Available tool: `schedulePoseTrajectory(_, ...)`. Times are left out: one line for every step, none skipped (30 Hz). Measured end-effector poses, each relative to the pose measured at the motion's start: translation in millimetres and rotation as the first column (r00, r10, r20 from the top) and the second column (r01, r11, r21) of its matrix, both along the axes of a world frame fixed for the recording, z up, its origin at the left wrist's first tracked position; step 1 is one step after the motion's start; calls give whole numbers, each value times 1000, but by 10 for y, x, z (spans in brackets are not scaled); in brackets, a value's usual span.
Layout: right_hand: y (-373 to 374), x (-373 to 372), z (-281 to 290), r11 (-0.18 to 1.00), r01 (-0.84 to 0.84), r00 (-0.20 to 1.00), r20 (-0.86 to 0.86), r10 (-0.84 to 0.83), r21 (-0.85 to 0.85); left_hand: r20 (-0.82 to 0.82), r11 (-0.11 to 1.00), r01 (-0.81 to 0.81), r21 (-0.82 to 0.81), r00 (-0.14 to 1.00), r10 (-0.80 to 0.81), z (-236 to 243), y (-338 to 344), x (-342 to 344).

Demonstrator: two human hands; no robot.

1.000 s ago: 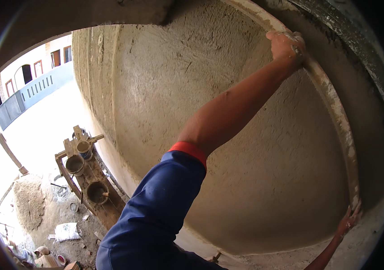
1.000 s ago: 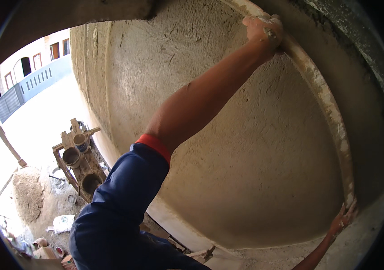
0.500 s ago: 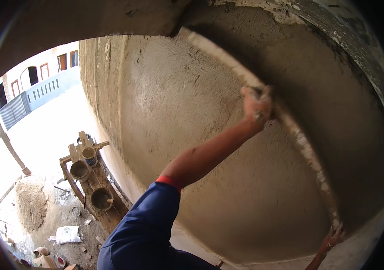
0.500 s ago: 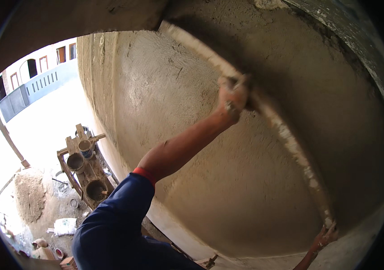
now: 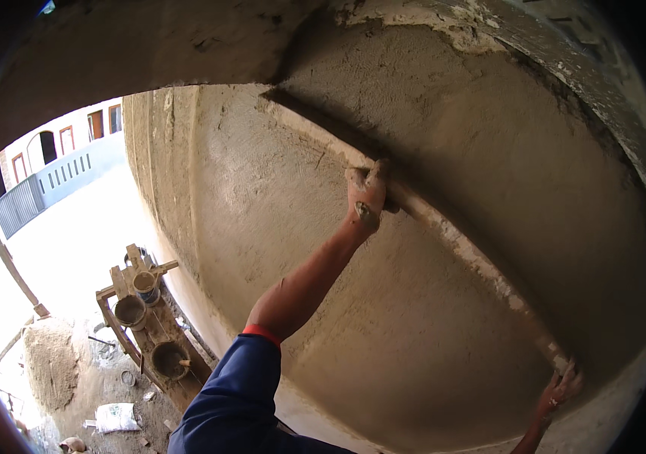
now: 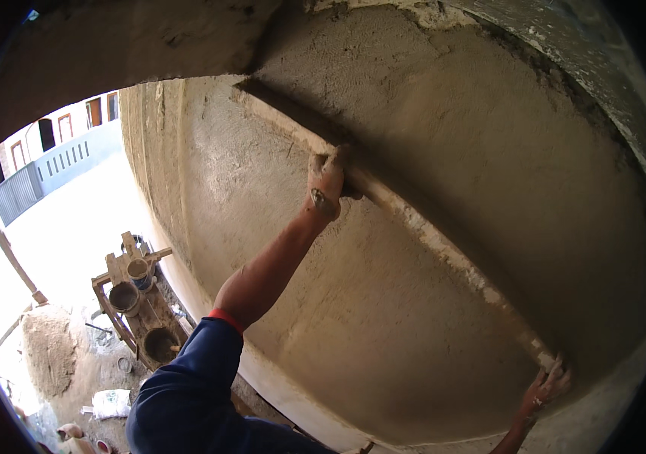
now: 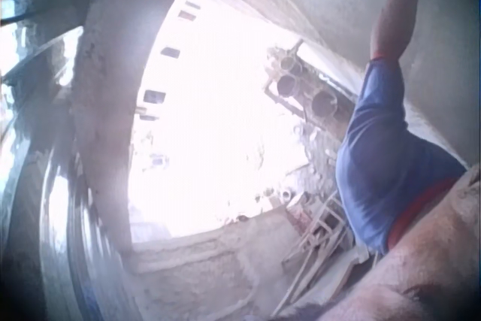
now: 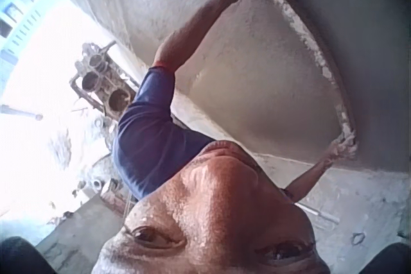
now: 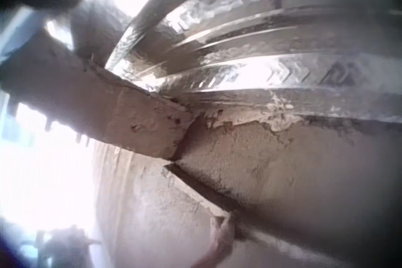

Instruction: The person uses a wooden straightedge and a trowel to apply and smooth cement plaster onto a vertical wall surface.

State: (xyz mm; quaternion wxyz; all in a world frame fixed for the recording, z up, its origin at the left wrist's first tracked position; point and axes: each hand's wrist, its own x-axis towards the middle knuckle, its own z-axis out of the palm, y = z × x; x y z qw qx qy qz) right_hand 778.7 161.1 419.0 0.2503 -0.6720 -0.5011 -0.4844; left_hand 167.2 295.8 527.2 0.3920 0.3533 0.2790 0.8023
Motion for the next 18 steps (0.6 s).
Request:
schedulePoseTrajectory(25,9,81,999,-2,1000,24,1,45,-6,1000,4,5,1000,-4,83,35,-6)
schedulePoseTrajectory(46,18,155,996,-4,999,48,0,88,17,1000,-25,-13,1000,26,144,74,11)
schedulePoseTrajectory(50,47,230,996,7,999,41,-10,88,39,998,-50,-35,998,51,177,109,51)
schedulePoseTrajectory(58,70,318,994,-12,998,69,4,104,32,999,-40,-34,999,41,191,124,70)
schedulePoseTrajectory(72,64,384,992,-32,996,92,21,123,61,1000,-13,-15,998,14,194,137,76)
schedulePoseTrajectory(8,-65,522,995,-80,996,50,77,58,98,1000,10,-1,995,-10,180,149,74)
schedulePoseTrajectory(9,-51,554,996,-76,996,46,74,55,95,1000,14,-5,995,-13,181,152,91)
schedulePoseTrajectory(7,-13,589,995,-70,997,45,67,67,73,999,37,19,997,-38,212,136,109)
schedulePoseTrajectory(-7,34,605,995,-63,997,43,60,78,49,997,60,42,997,-62,251,114,129)
schedulePoseTrajectory(-37,87,615,995,-58,998,41,55,82,47,997,65,46,997,-68,311,100,177)
schedulePoseTrajectory(-57,159,649,995,-40,998,59,36,86,28,998,50,42,998,-51,383,86,264)
schedulePoseTrajectory(-94,218,690,996,-20,997,78,13,89,12,999,38,39,999,-38,468,72,363)
schedulePoseTrajectory(-124,264,731,996,-14,997,83,7,89,17,998,44,38,999,-45,573,50,462)
schedulePoseTrajectory(-177,319,790,996,-30,998,59,24,89,11,998,24,63,1000,-24,708,34,589)
schedulePoseTrajectory(-187,345,821,995,-57,998,29,55,86,0,996,-9,84,1000,9,815,44,668)
schedulePoseTrajectory(-189,364,883,995,-56,998,27,53,86,-1,996,-7,84,1000,7,918,131,734)
schedulePoseTrajectory(-169,369,941,995,-66,998,-7,66,78,-100,993,-54,107,993,65,1011,240,779)
schedulePoseTrajectory(-191,405,985,995,-70,997,-36,72,71,-146,990,-73,118,985,90,1095,309,853)
